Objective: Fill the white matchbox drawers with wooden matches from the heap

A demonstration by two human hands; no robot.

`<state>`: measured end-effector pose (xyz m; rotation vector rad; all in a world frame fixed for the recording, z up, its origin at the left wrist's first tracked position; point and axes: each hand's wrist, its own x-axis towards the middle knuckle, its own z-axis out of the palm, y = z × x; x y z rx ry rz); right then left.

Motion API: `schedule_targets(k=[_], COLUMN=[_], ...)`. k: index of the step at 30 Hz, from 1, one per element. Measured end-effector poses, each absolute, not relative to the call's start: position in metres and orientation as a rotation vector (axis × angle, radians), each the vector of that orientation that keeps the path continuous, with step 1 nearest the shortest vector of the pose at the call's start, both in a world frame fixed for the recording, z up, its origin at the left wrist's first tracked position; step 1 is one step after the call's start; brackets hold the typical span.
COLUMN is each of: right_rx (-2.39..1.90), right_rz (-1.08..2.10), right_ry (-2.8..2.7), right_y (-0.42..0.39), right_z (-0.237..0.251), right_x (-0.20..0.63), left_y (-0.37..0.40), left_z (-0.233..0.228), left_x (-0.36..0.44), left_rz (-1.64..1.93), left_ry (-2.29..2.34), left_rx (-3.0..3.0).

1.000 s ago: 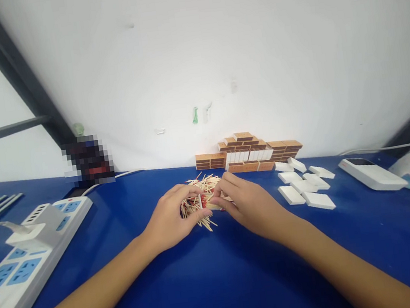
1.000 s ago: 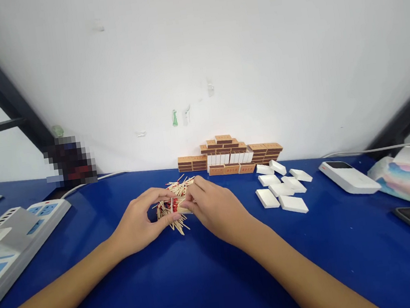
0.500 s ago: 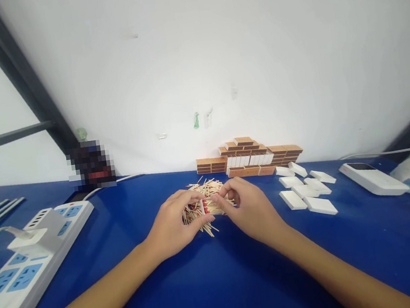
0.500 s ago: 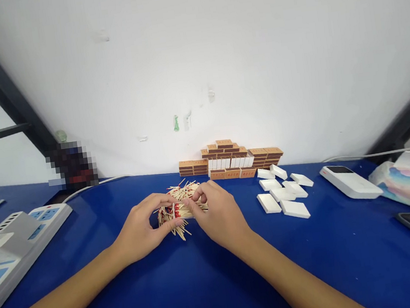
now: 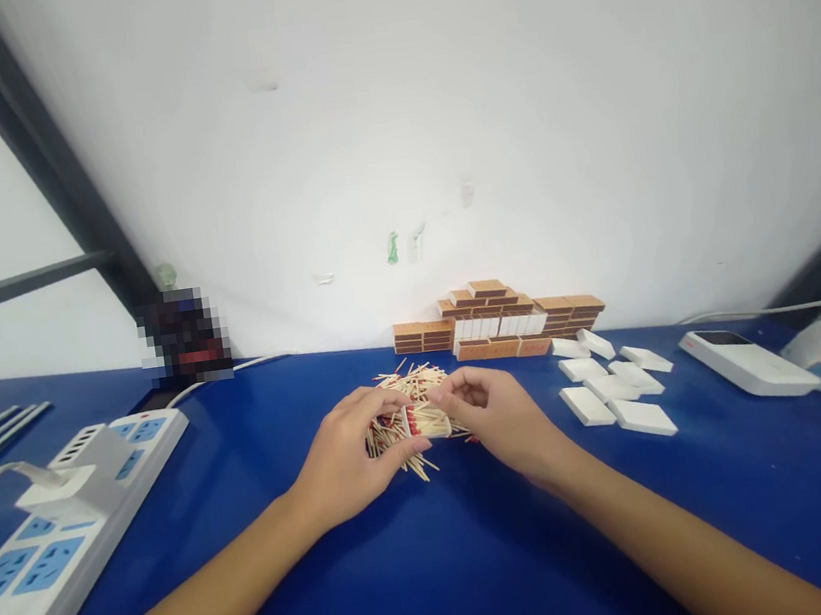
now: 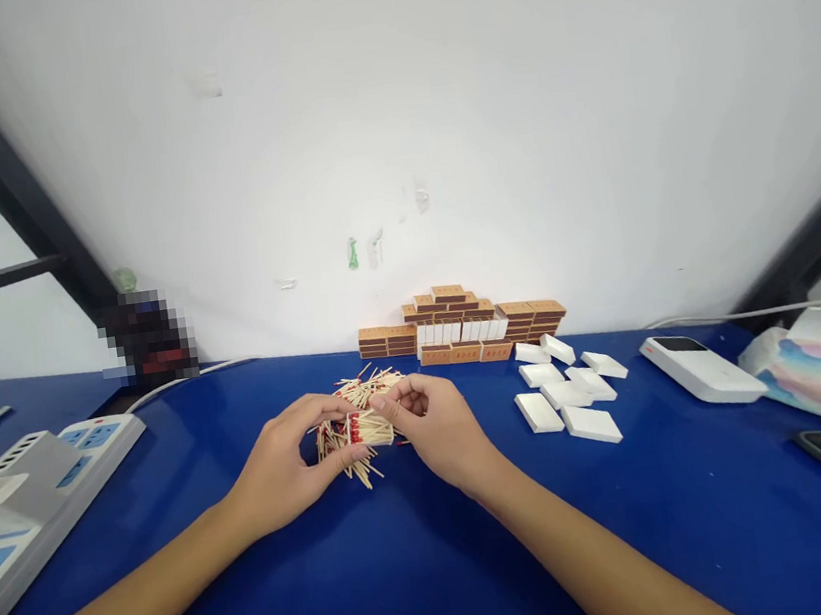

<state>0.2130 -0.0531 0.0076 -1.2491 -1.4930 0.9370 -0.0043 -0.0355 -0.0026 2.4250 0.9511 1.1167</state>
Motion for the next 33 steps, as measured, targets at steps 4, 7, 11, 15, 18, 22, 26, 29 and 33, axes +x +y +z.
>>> schedule_targets(k=[4, 7, 11, 15, 18, 22, 26, 29, 33], right_rx=[-1.156, -1.185, -1.240, -1.205, -1.161, -1.129, -1.129, -1.117, -1.124], right_rz=[0.919, 0.679, 0.223, 0.118, 0.213, 0.308, 0.220, 0.242, 0.307], right_ry=[-1.525, -1.709, -2.011, -2.154, -2.179, -2.077, -2.033, -2.125, -2.190], right_y=[-0.052, -0.053, -0.059, -0.063, -0.063, -0.062, -0.059, -0.056, -0.057], right_z=[0.017, 0.028, 0.036, 0.028, 0.021, 0.025, 0.033, 0.033, 0.031], right_x=[0.220, 0.230, 0.236, 0.229, 0.223, 0.223, 0.231, 0.239, 0.243], left_y=[-0.032, -0.030, -0.032, -0.036, -0.038, -0.037, -0.035, -0.034, -0.033], left_z=[-0.006, -0.008, -0.006, -0.003, -0.002, -0.001, 0.000, 0.001, 0.000], left_x=[-0.006, -0.007, -0.007, -0.004, -0.001, 0.000, -0.001, -0.001, -0.001], left_rz=[1.101, 1.129, 1.144, 1.123, 1.116, 1.125, 1.121, 1.136, 1.143], left_ry=[0.984, 1.029, 1.047, 1.008, 0.967, 0.983, 1.022, 1.026, 1.007], left_rx=[2.421, 2.407, 2.461, 2.488, 2.453, 2.331, 2.228, 2.220, 2.307])
